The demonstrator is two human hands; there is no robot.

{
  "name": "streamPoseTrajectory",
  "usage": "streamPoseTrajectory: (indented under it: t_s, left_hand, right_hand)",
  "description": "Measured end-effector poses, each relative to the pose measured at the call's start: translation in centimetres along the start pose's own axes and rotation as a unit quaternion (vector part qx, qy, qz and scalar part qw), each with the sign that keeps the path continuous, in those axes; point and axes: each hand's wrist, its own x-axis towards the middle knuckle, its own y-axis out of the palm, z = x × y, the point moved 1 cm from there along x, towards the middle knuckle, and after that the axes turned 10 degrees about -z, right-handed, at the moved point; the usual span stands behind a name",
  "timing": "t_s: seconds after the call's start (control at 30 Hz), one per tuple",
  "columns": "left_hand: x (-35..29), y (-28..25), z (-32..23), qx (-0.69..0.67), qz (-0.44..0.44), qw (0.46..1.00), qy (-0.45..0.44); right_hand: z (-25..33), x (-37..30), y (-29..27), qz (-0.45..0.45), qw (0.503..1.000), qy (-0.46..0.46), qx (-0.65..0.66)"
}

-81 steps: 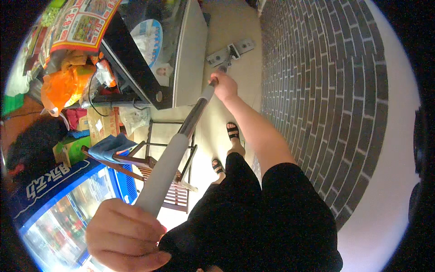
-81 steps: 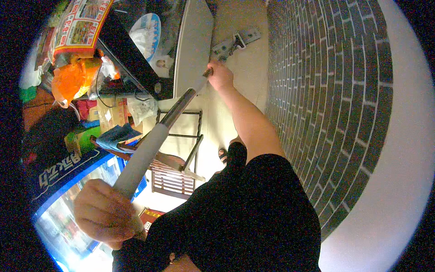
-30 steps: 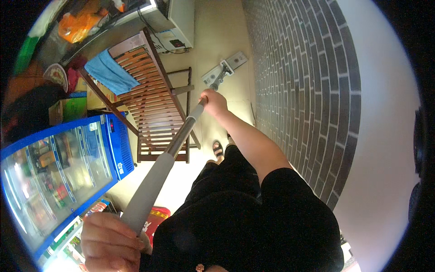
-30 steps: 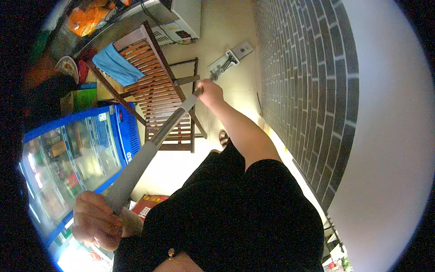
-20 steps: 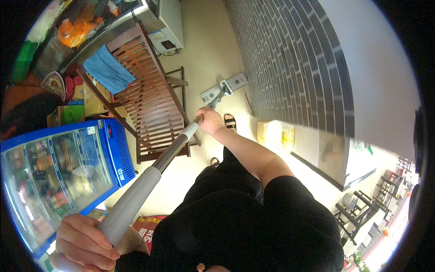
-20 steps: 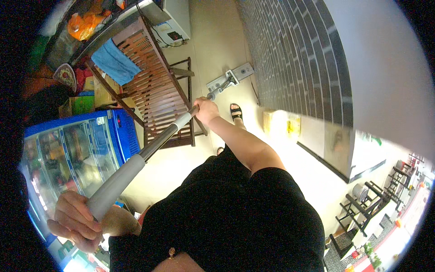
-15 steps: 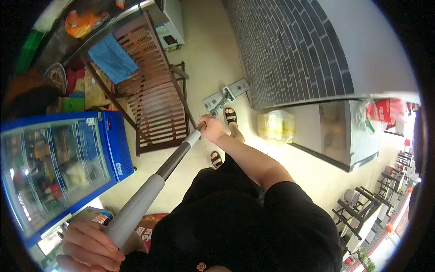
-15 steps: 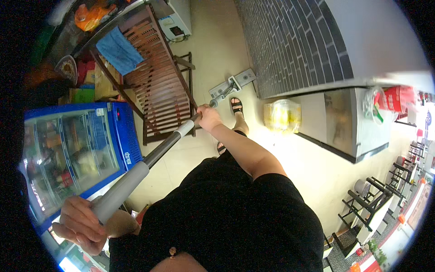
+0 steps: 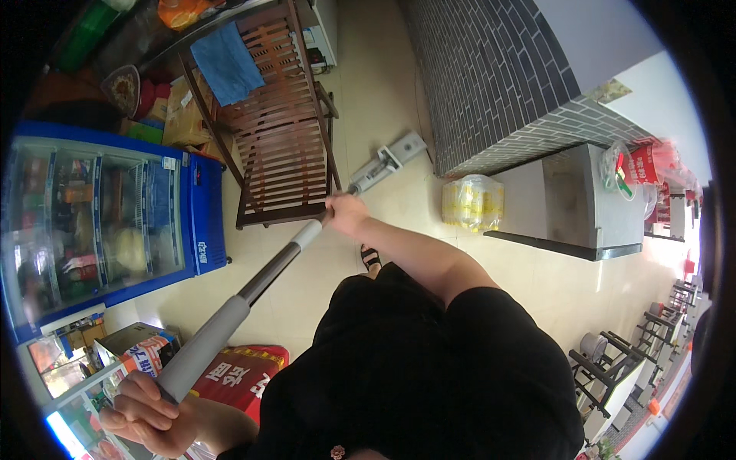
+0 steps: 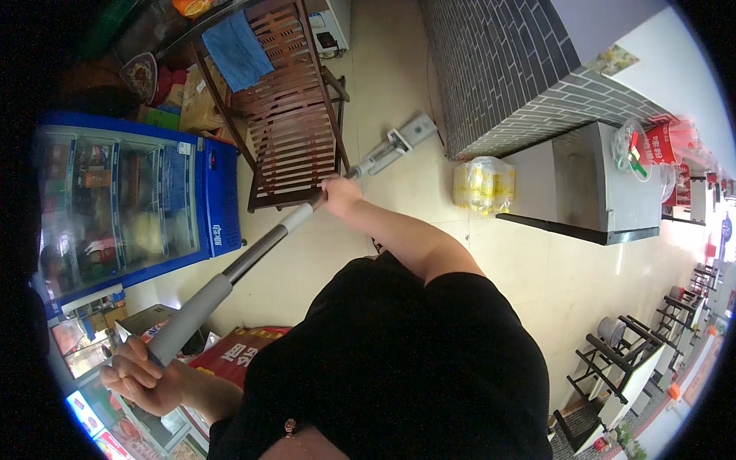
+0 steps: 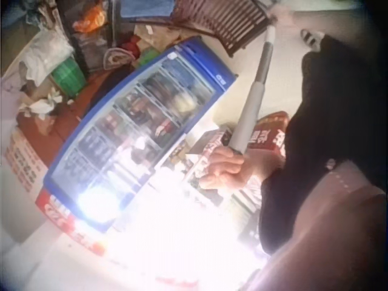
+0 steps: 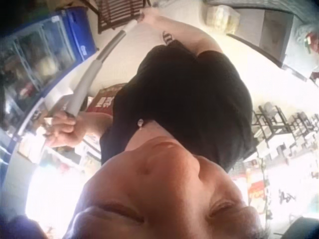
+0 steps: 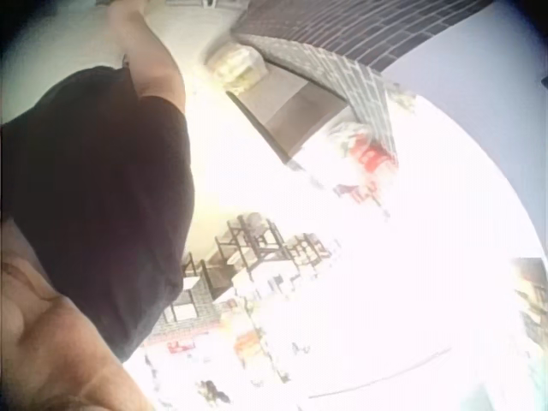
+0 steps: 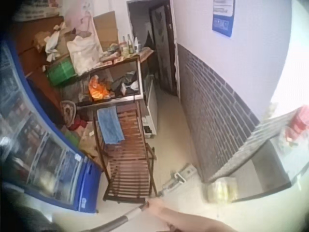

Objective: The person mops a tiled floor in a small utility room, then moves to a larger dining area with tables and chairs to continue mopping. They repeatedly scoop water from a red bucket using a small bowl and pour it onto the floor, then spread it with a mop.

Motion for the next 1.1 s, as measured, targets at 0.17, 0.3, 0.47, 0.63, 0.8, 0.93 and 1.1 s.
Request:
streamPoseTrajectory:
  t_s: [0.17, 0.3, 0.47, 0.63, 0.8, 0.93, 1.1]
  left_hand:
    - [-5.7, 4.9, 1.8, 0.209, 0.099, 0.973, -0.01]
    - [-8.5, 9.6, 3.3, 0.123, 0.149, 0.98, 0.04]
    - [-8.1, 10.2, 0.9, 0.206, 0.164, 0.964, 0.032]
    - [-5.9, 6.1, -3.1, 0.227, 0.023, 0.972, 0.047]
    - [-5.0, 3.1, -5.7, 0.193, 0.054, 0.978, 0.047]
    - [-4.7, 2.4, -6.1, 0.238, -0.095, 0.965, 0.052]
    - [-1.0, -4.6, -5.7, 0.108, 0.029, 0.993, -0.041]
  right_hand:
    - [-3.1, 3.3, -0.2, -0.036, 0.999, 0.009, 0.021]
    - [-5.4, 3.2, 0.3, -0.092, 0.993, 0.016, 0.065]
    - [-6.0, -0.5, -0.9, -0.079, 0.993, 0.03, 0.079]
    - [-2.7, -6.0, 0.1, 0.029, 0.995, 0.04, 0.083]
    - [-0.7, -11.9, 0.6, 0.039, 0.995, 0.063, 0.072]
    - [1.0, -15.4, 1.9, 0.019, 0.993, 0.084, 0.076]
    - [3.9, -18.9, 3.4, 0.033, 0.986, 0.147, 0.07]
